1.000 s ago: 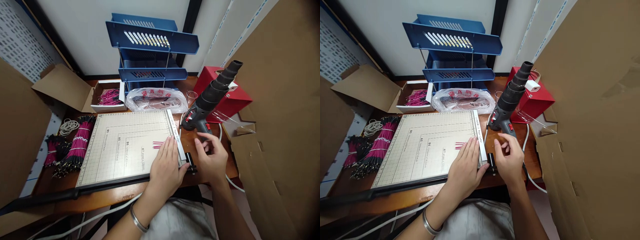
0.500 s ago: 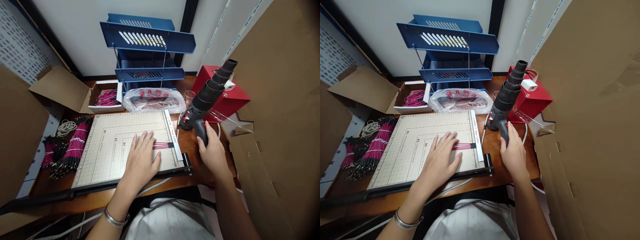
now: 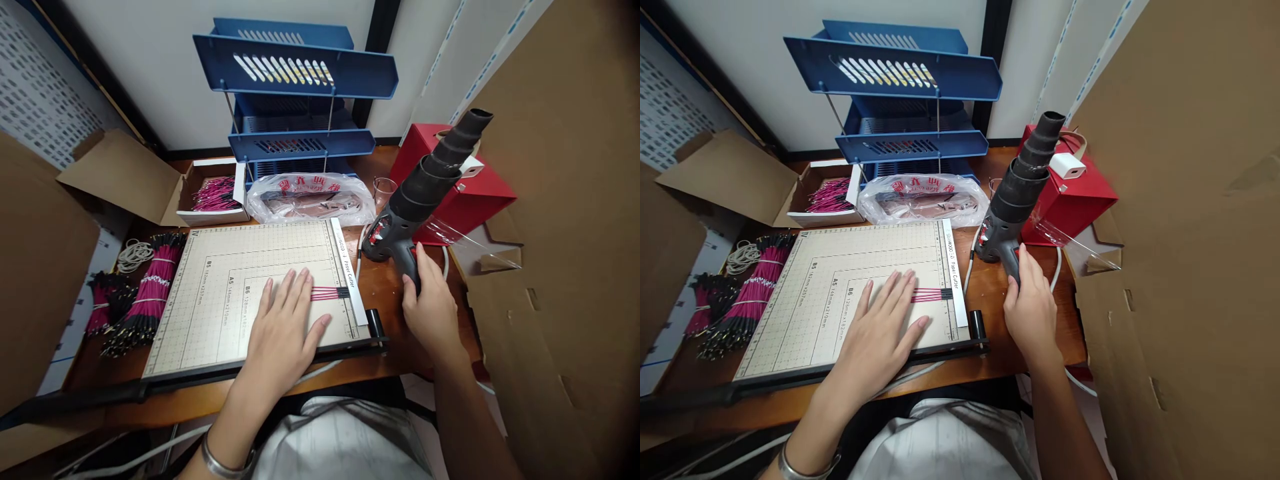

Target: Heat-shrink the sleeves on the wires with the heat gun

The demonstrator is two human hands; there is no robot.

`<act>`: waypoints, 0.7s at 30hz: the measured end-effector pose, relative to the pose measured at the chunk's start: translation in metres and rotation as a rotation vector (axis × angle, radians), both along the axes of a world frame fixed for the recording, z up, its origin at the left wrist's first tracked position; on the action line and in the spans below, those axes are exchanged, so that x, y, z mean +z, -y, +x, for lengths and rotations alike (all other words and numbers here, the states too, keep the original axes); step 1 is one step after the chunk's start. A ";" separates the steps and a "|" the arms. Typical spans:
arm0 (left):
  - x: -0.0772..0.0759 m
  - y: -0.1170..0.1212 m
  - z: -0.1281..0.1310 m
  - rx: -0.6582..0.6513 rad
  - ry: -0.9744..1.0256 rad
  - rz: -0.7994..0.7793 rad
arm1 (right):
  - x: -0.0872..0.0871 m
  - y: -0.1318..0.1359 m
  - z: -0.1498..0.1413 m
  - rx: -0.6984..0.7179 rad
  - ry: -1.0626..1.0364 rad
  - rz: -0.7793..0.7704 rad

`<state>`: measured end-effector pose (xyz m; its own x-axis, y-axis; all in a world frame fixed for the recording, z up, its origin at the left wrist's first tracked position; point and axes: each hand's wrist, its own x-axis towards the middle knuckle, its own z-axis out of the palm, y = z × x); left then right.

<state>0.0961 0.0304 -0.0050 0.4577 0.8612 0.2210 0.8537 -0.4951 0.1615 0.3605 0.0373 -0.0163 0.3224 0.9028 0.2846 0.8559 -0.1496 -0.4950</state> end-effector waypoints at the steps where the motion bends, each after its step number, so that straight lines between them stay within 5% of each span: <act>1: -0.001 0.001 0.001 -0.016 -0.014 0.001 | 0.000 0.000 0.000 -0.001 0.008 0.001; 8: -0.005 0.002 0.006 -0.041 -0.051 0.030 | 0.000 -0.002 0.000 0.025 0.039 0.005; 11: -0.005 0.002 0.005 -0.039 -0.060 0.031 | 0.012 -0.002 -0.007 -0.040 -0.027 0.197; 14: -0.005 0.002 0.005 -0.038 -0.067 0.039 | 0.035 -0.009 -0.020 -0.046 -0.538 0.417; 18: -0.004 0.003 0.005 -0.039 -0.089 0.065 | 0.062 -0.038 -0.033 0.343 -1.504 0.009; 21: -0.002 0.003 0.005 -0.042 -0.102 0.066 | 0.064 -0.062 -0.033 0.454 -1.722 -0.080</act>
<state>0.1015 0.0275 -0.0071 0.5162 0.8259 0.2268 0.8421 -0.5377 0.0413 0.3271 0.0993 0.0478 -0.0741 0.9903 -0.1174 -0.5934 -0.1384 -0.7929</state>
